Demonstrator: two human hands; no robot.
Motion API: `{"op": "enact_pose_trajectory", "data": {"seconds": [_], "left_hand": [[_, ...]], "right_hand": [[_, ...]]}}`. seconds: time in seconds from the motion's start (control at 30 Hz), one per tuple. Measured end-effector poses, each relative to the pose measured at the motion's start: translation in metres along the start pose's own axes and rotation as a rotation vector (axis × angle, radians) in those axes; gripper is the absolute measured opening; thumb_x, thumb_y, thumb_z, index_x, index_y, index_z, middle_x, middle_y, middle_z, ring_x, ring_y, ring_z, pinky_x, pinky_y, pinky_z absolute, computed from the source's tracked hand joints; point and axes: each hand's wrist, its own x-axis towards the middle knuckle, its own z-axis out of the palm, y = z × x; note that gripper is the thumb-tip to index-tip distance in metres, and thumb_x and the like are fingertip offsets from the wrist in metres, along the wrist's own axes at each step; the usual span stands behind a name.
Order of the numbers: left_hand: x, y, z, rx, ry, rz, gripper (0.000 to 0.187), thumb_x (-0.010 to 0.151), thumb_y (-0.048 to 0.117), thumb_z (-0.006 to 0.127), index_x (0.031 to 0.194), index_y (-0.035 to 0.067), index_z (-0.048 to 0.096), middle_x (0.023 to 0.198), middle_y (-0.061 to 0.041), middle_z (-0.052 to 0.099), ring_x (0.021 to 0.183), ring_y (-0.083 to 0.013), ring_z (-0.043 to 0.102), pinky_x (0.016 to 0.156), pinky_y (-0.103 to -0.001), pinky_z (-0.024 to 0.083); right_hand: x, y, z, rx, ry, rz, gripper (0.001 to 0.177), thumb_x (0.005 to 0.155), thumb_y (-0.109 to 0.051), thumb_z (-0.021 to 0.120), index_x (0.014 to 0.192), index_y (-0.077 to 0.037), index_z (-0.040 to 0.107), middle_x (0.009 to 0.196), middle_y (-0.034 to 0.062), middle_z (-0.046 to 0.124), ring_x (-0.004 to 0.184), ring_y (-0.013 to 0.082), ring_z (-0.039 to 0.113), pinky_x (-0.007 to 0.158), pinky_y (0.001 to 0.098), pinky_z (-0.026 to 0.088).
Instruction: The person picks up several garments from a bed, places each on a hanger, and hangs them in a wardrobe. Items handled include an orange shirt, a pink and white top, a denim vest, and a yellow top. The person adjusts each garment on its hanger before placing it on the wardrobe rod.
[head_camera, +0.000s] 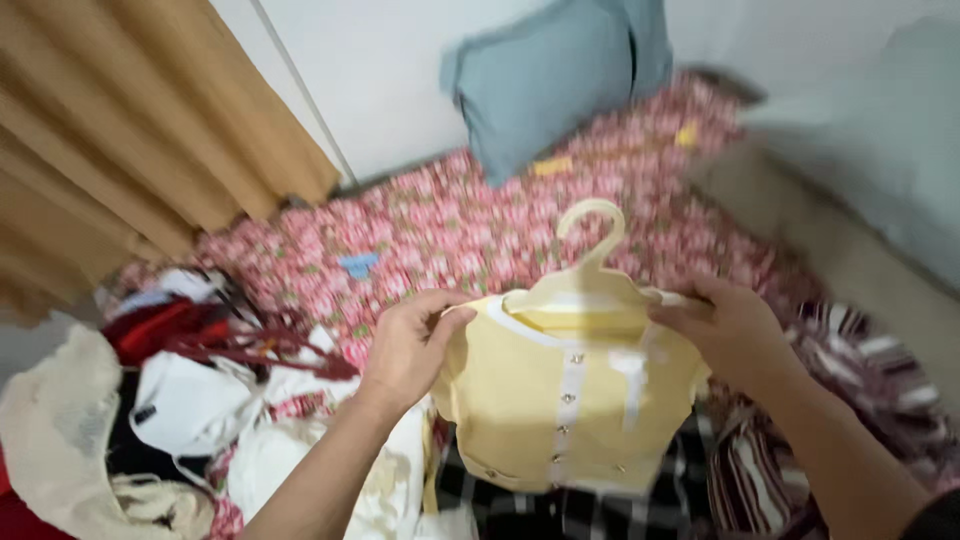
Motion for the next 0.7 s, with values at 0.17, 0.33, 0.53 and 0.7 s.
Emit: {"op": "enact_pose_trajectory", "data": {"seconds": [0.17,0.33,0.53,0.7], "left_hand": [[0.008,0.050,-0.054,0.009,0.099,0.028,0.025,0.095,0.025,0.068,0.108,0.005,0.074,0.086,-0.007,0.075,0.078,-0.0133,0.068,0.075,-0.030,0.055],[0.022,0.082,-0.108,-0.333,-0.045,0.170,0.044,0.084,0.013,0.078,0.122,0.004,0.059,0.106,-0.005,0.075,0.094,-0.0121,0.071,0.084,-0.030,0.058],[0.014,0.090,-0.149,-0.135,0.055,0.044,0.049,0.084,0.011,0.072,0.132,0.009,0.060,0.110,-0.006,0.075,0.096,-0.0164,0.074,0.088,-0.032,0.060],[0.016,0.084,-0.179,0.102,0.221,-0.051,0.034,0.090,0.018,0.068,0.122,0.005,0.069,0.099,-0.010,0.077,0.083,-0.0197,0.072,0.080,-0.035,0.058]], "right_hand": [[-0.022,-0.054,-0.037,0.081,0.140,-0.107,0.040,0.082,-0.032,0.078,0.114,-0.008,0.076,0.085,0.0109,0.077,0.075,0.0194,0.069,0.070,0.0370,0.055],[-0.023,-0.113,-0.077,0.010,0.260,-0.249,0.036,0.086,-0.031,0.077,0.113,-0.008,0.076,0.085,0.0115,0.076,0.073,0.0162,0.064,0.069,0.0333,0.052],[-0.018,-0.173,-0.112,0.064,0.244,-0.150,0.033,0.096,-0.032,0.072,0.116,-0.005,0.073,0.091,0.0157,0.076,0.068,0.0226,0.065,0.061,0.0390,0.056],[0.000,-0.197,-0.128,-0.022,0.365,-0.315,0.036,0.096,-0.030,0.073,0.123,-0.006,0.071,0.096,0.0125,0.074,0.077,0.0192,0.069,0.067,0.0356,0.056]]}}
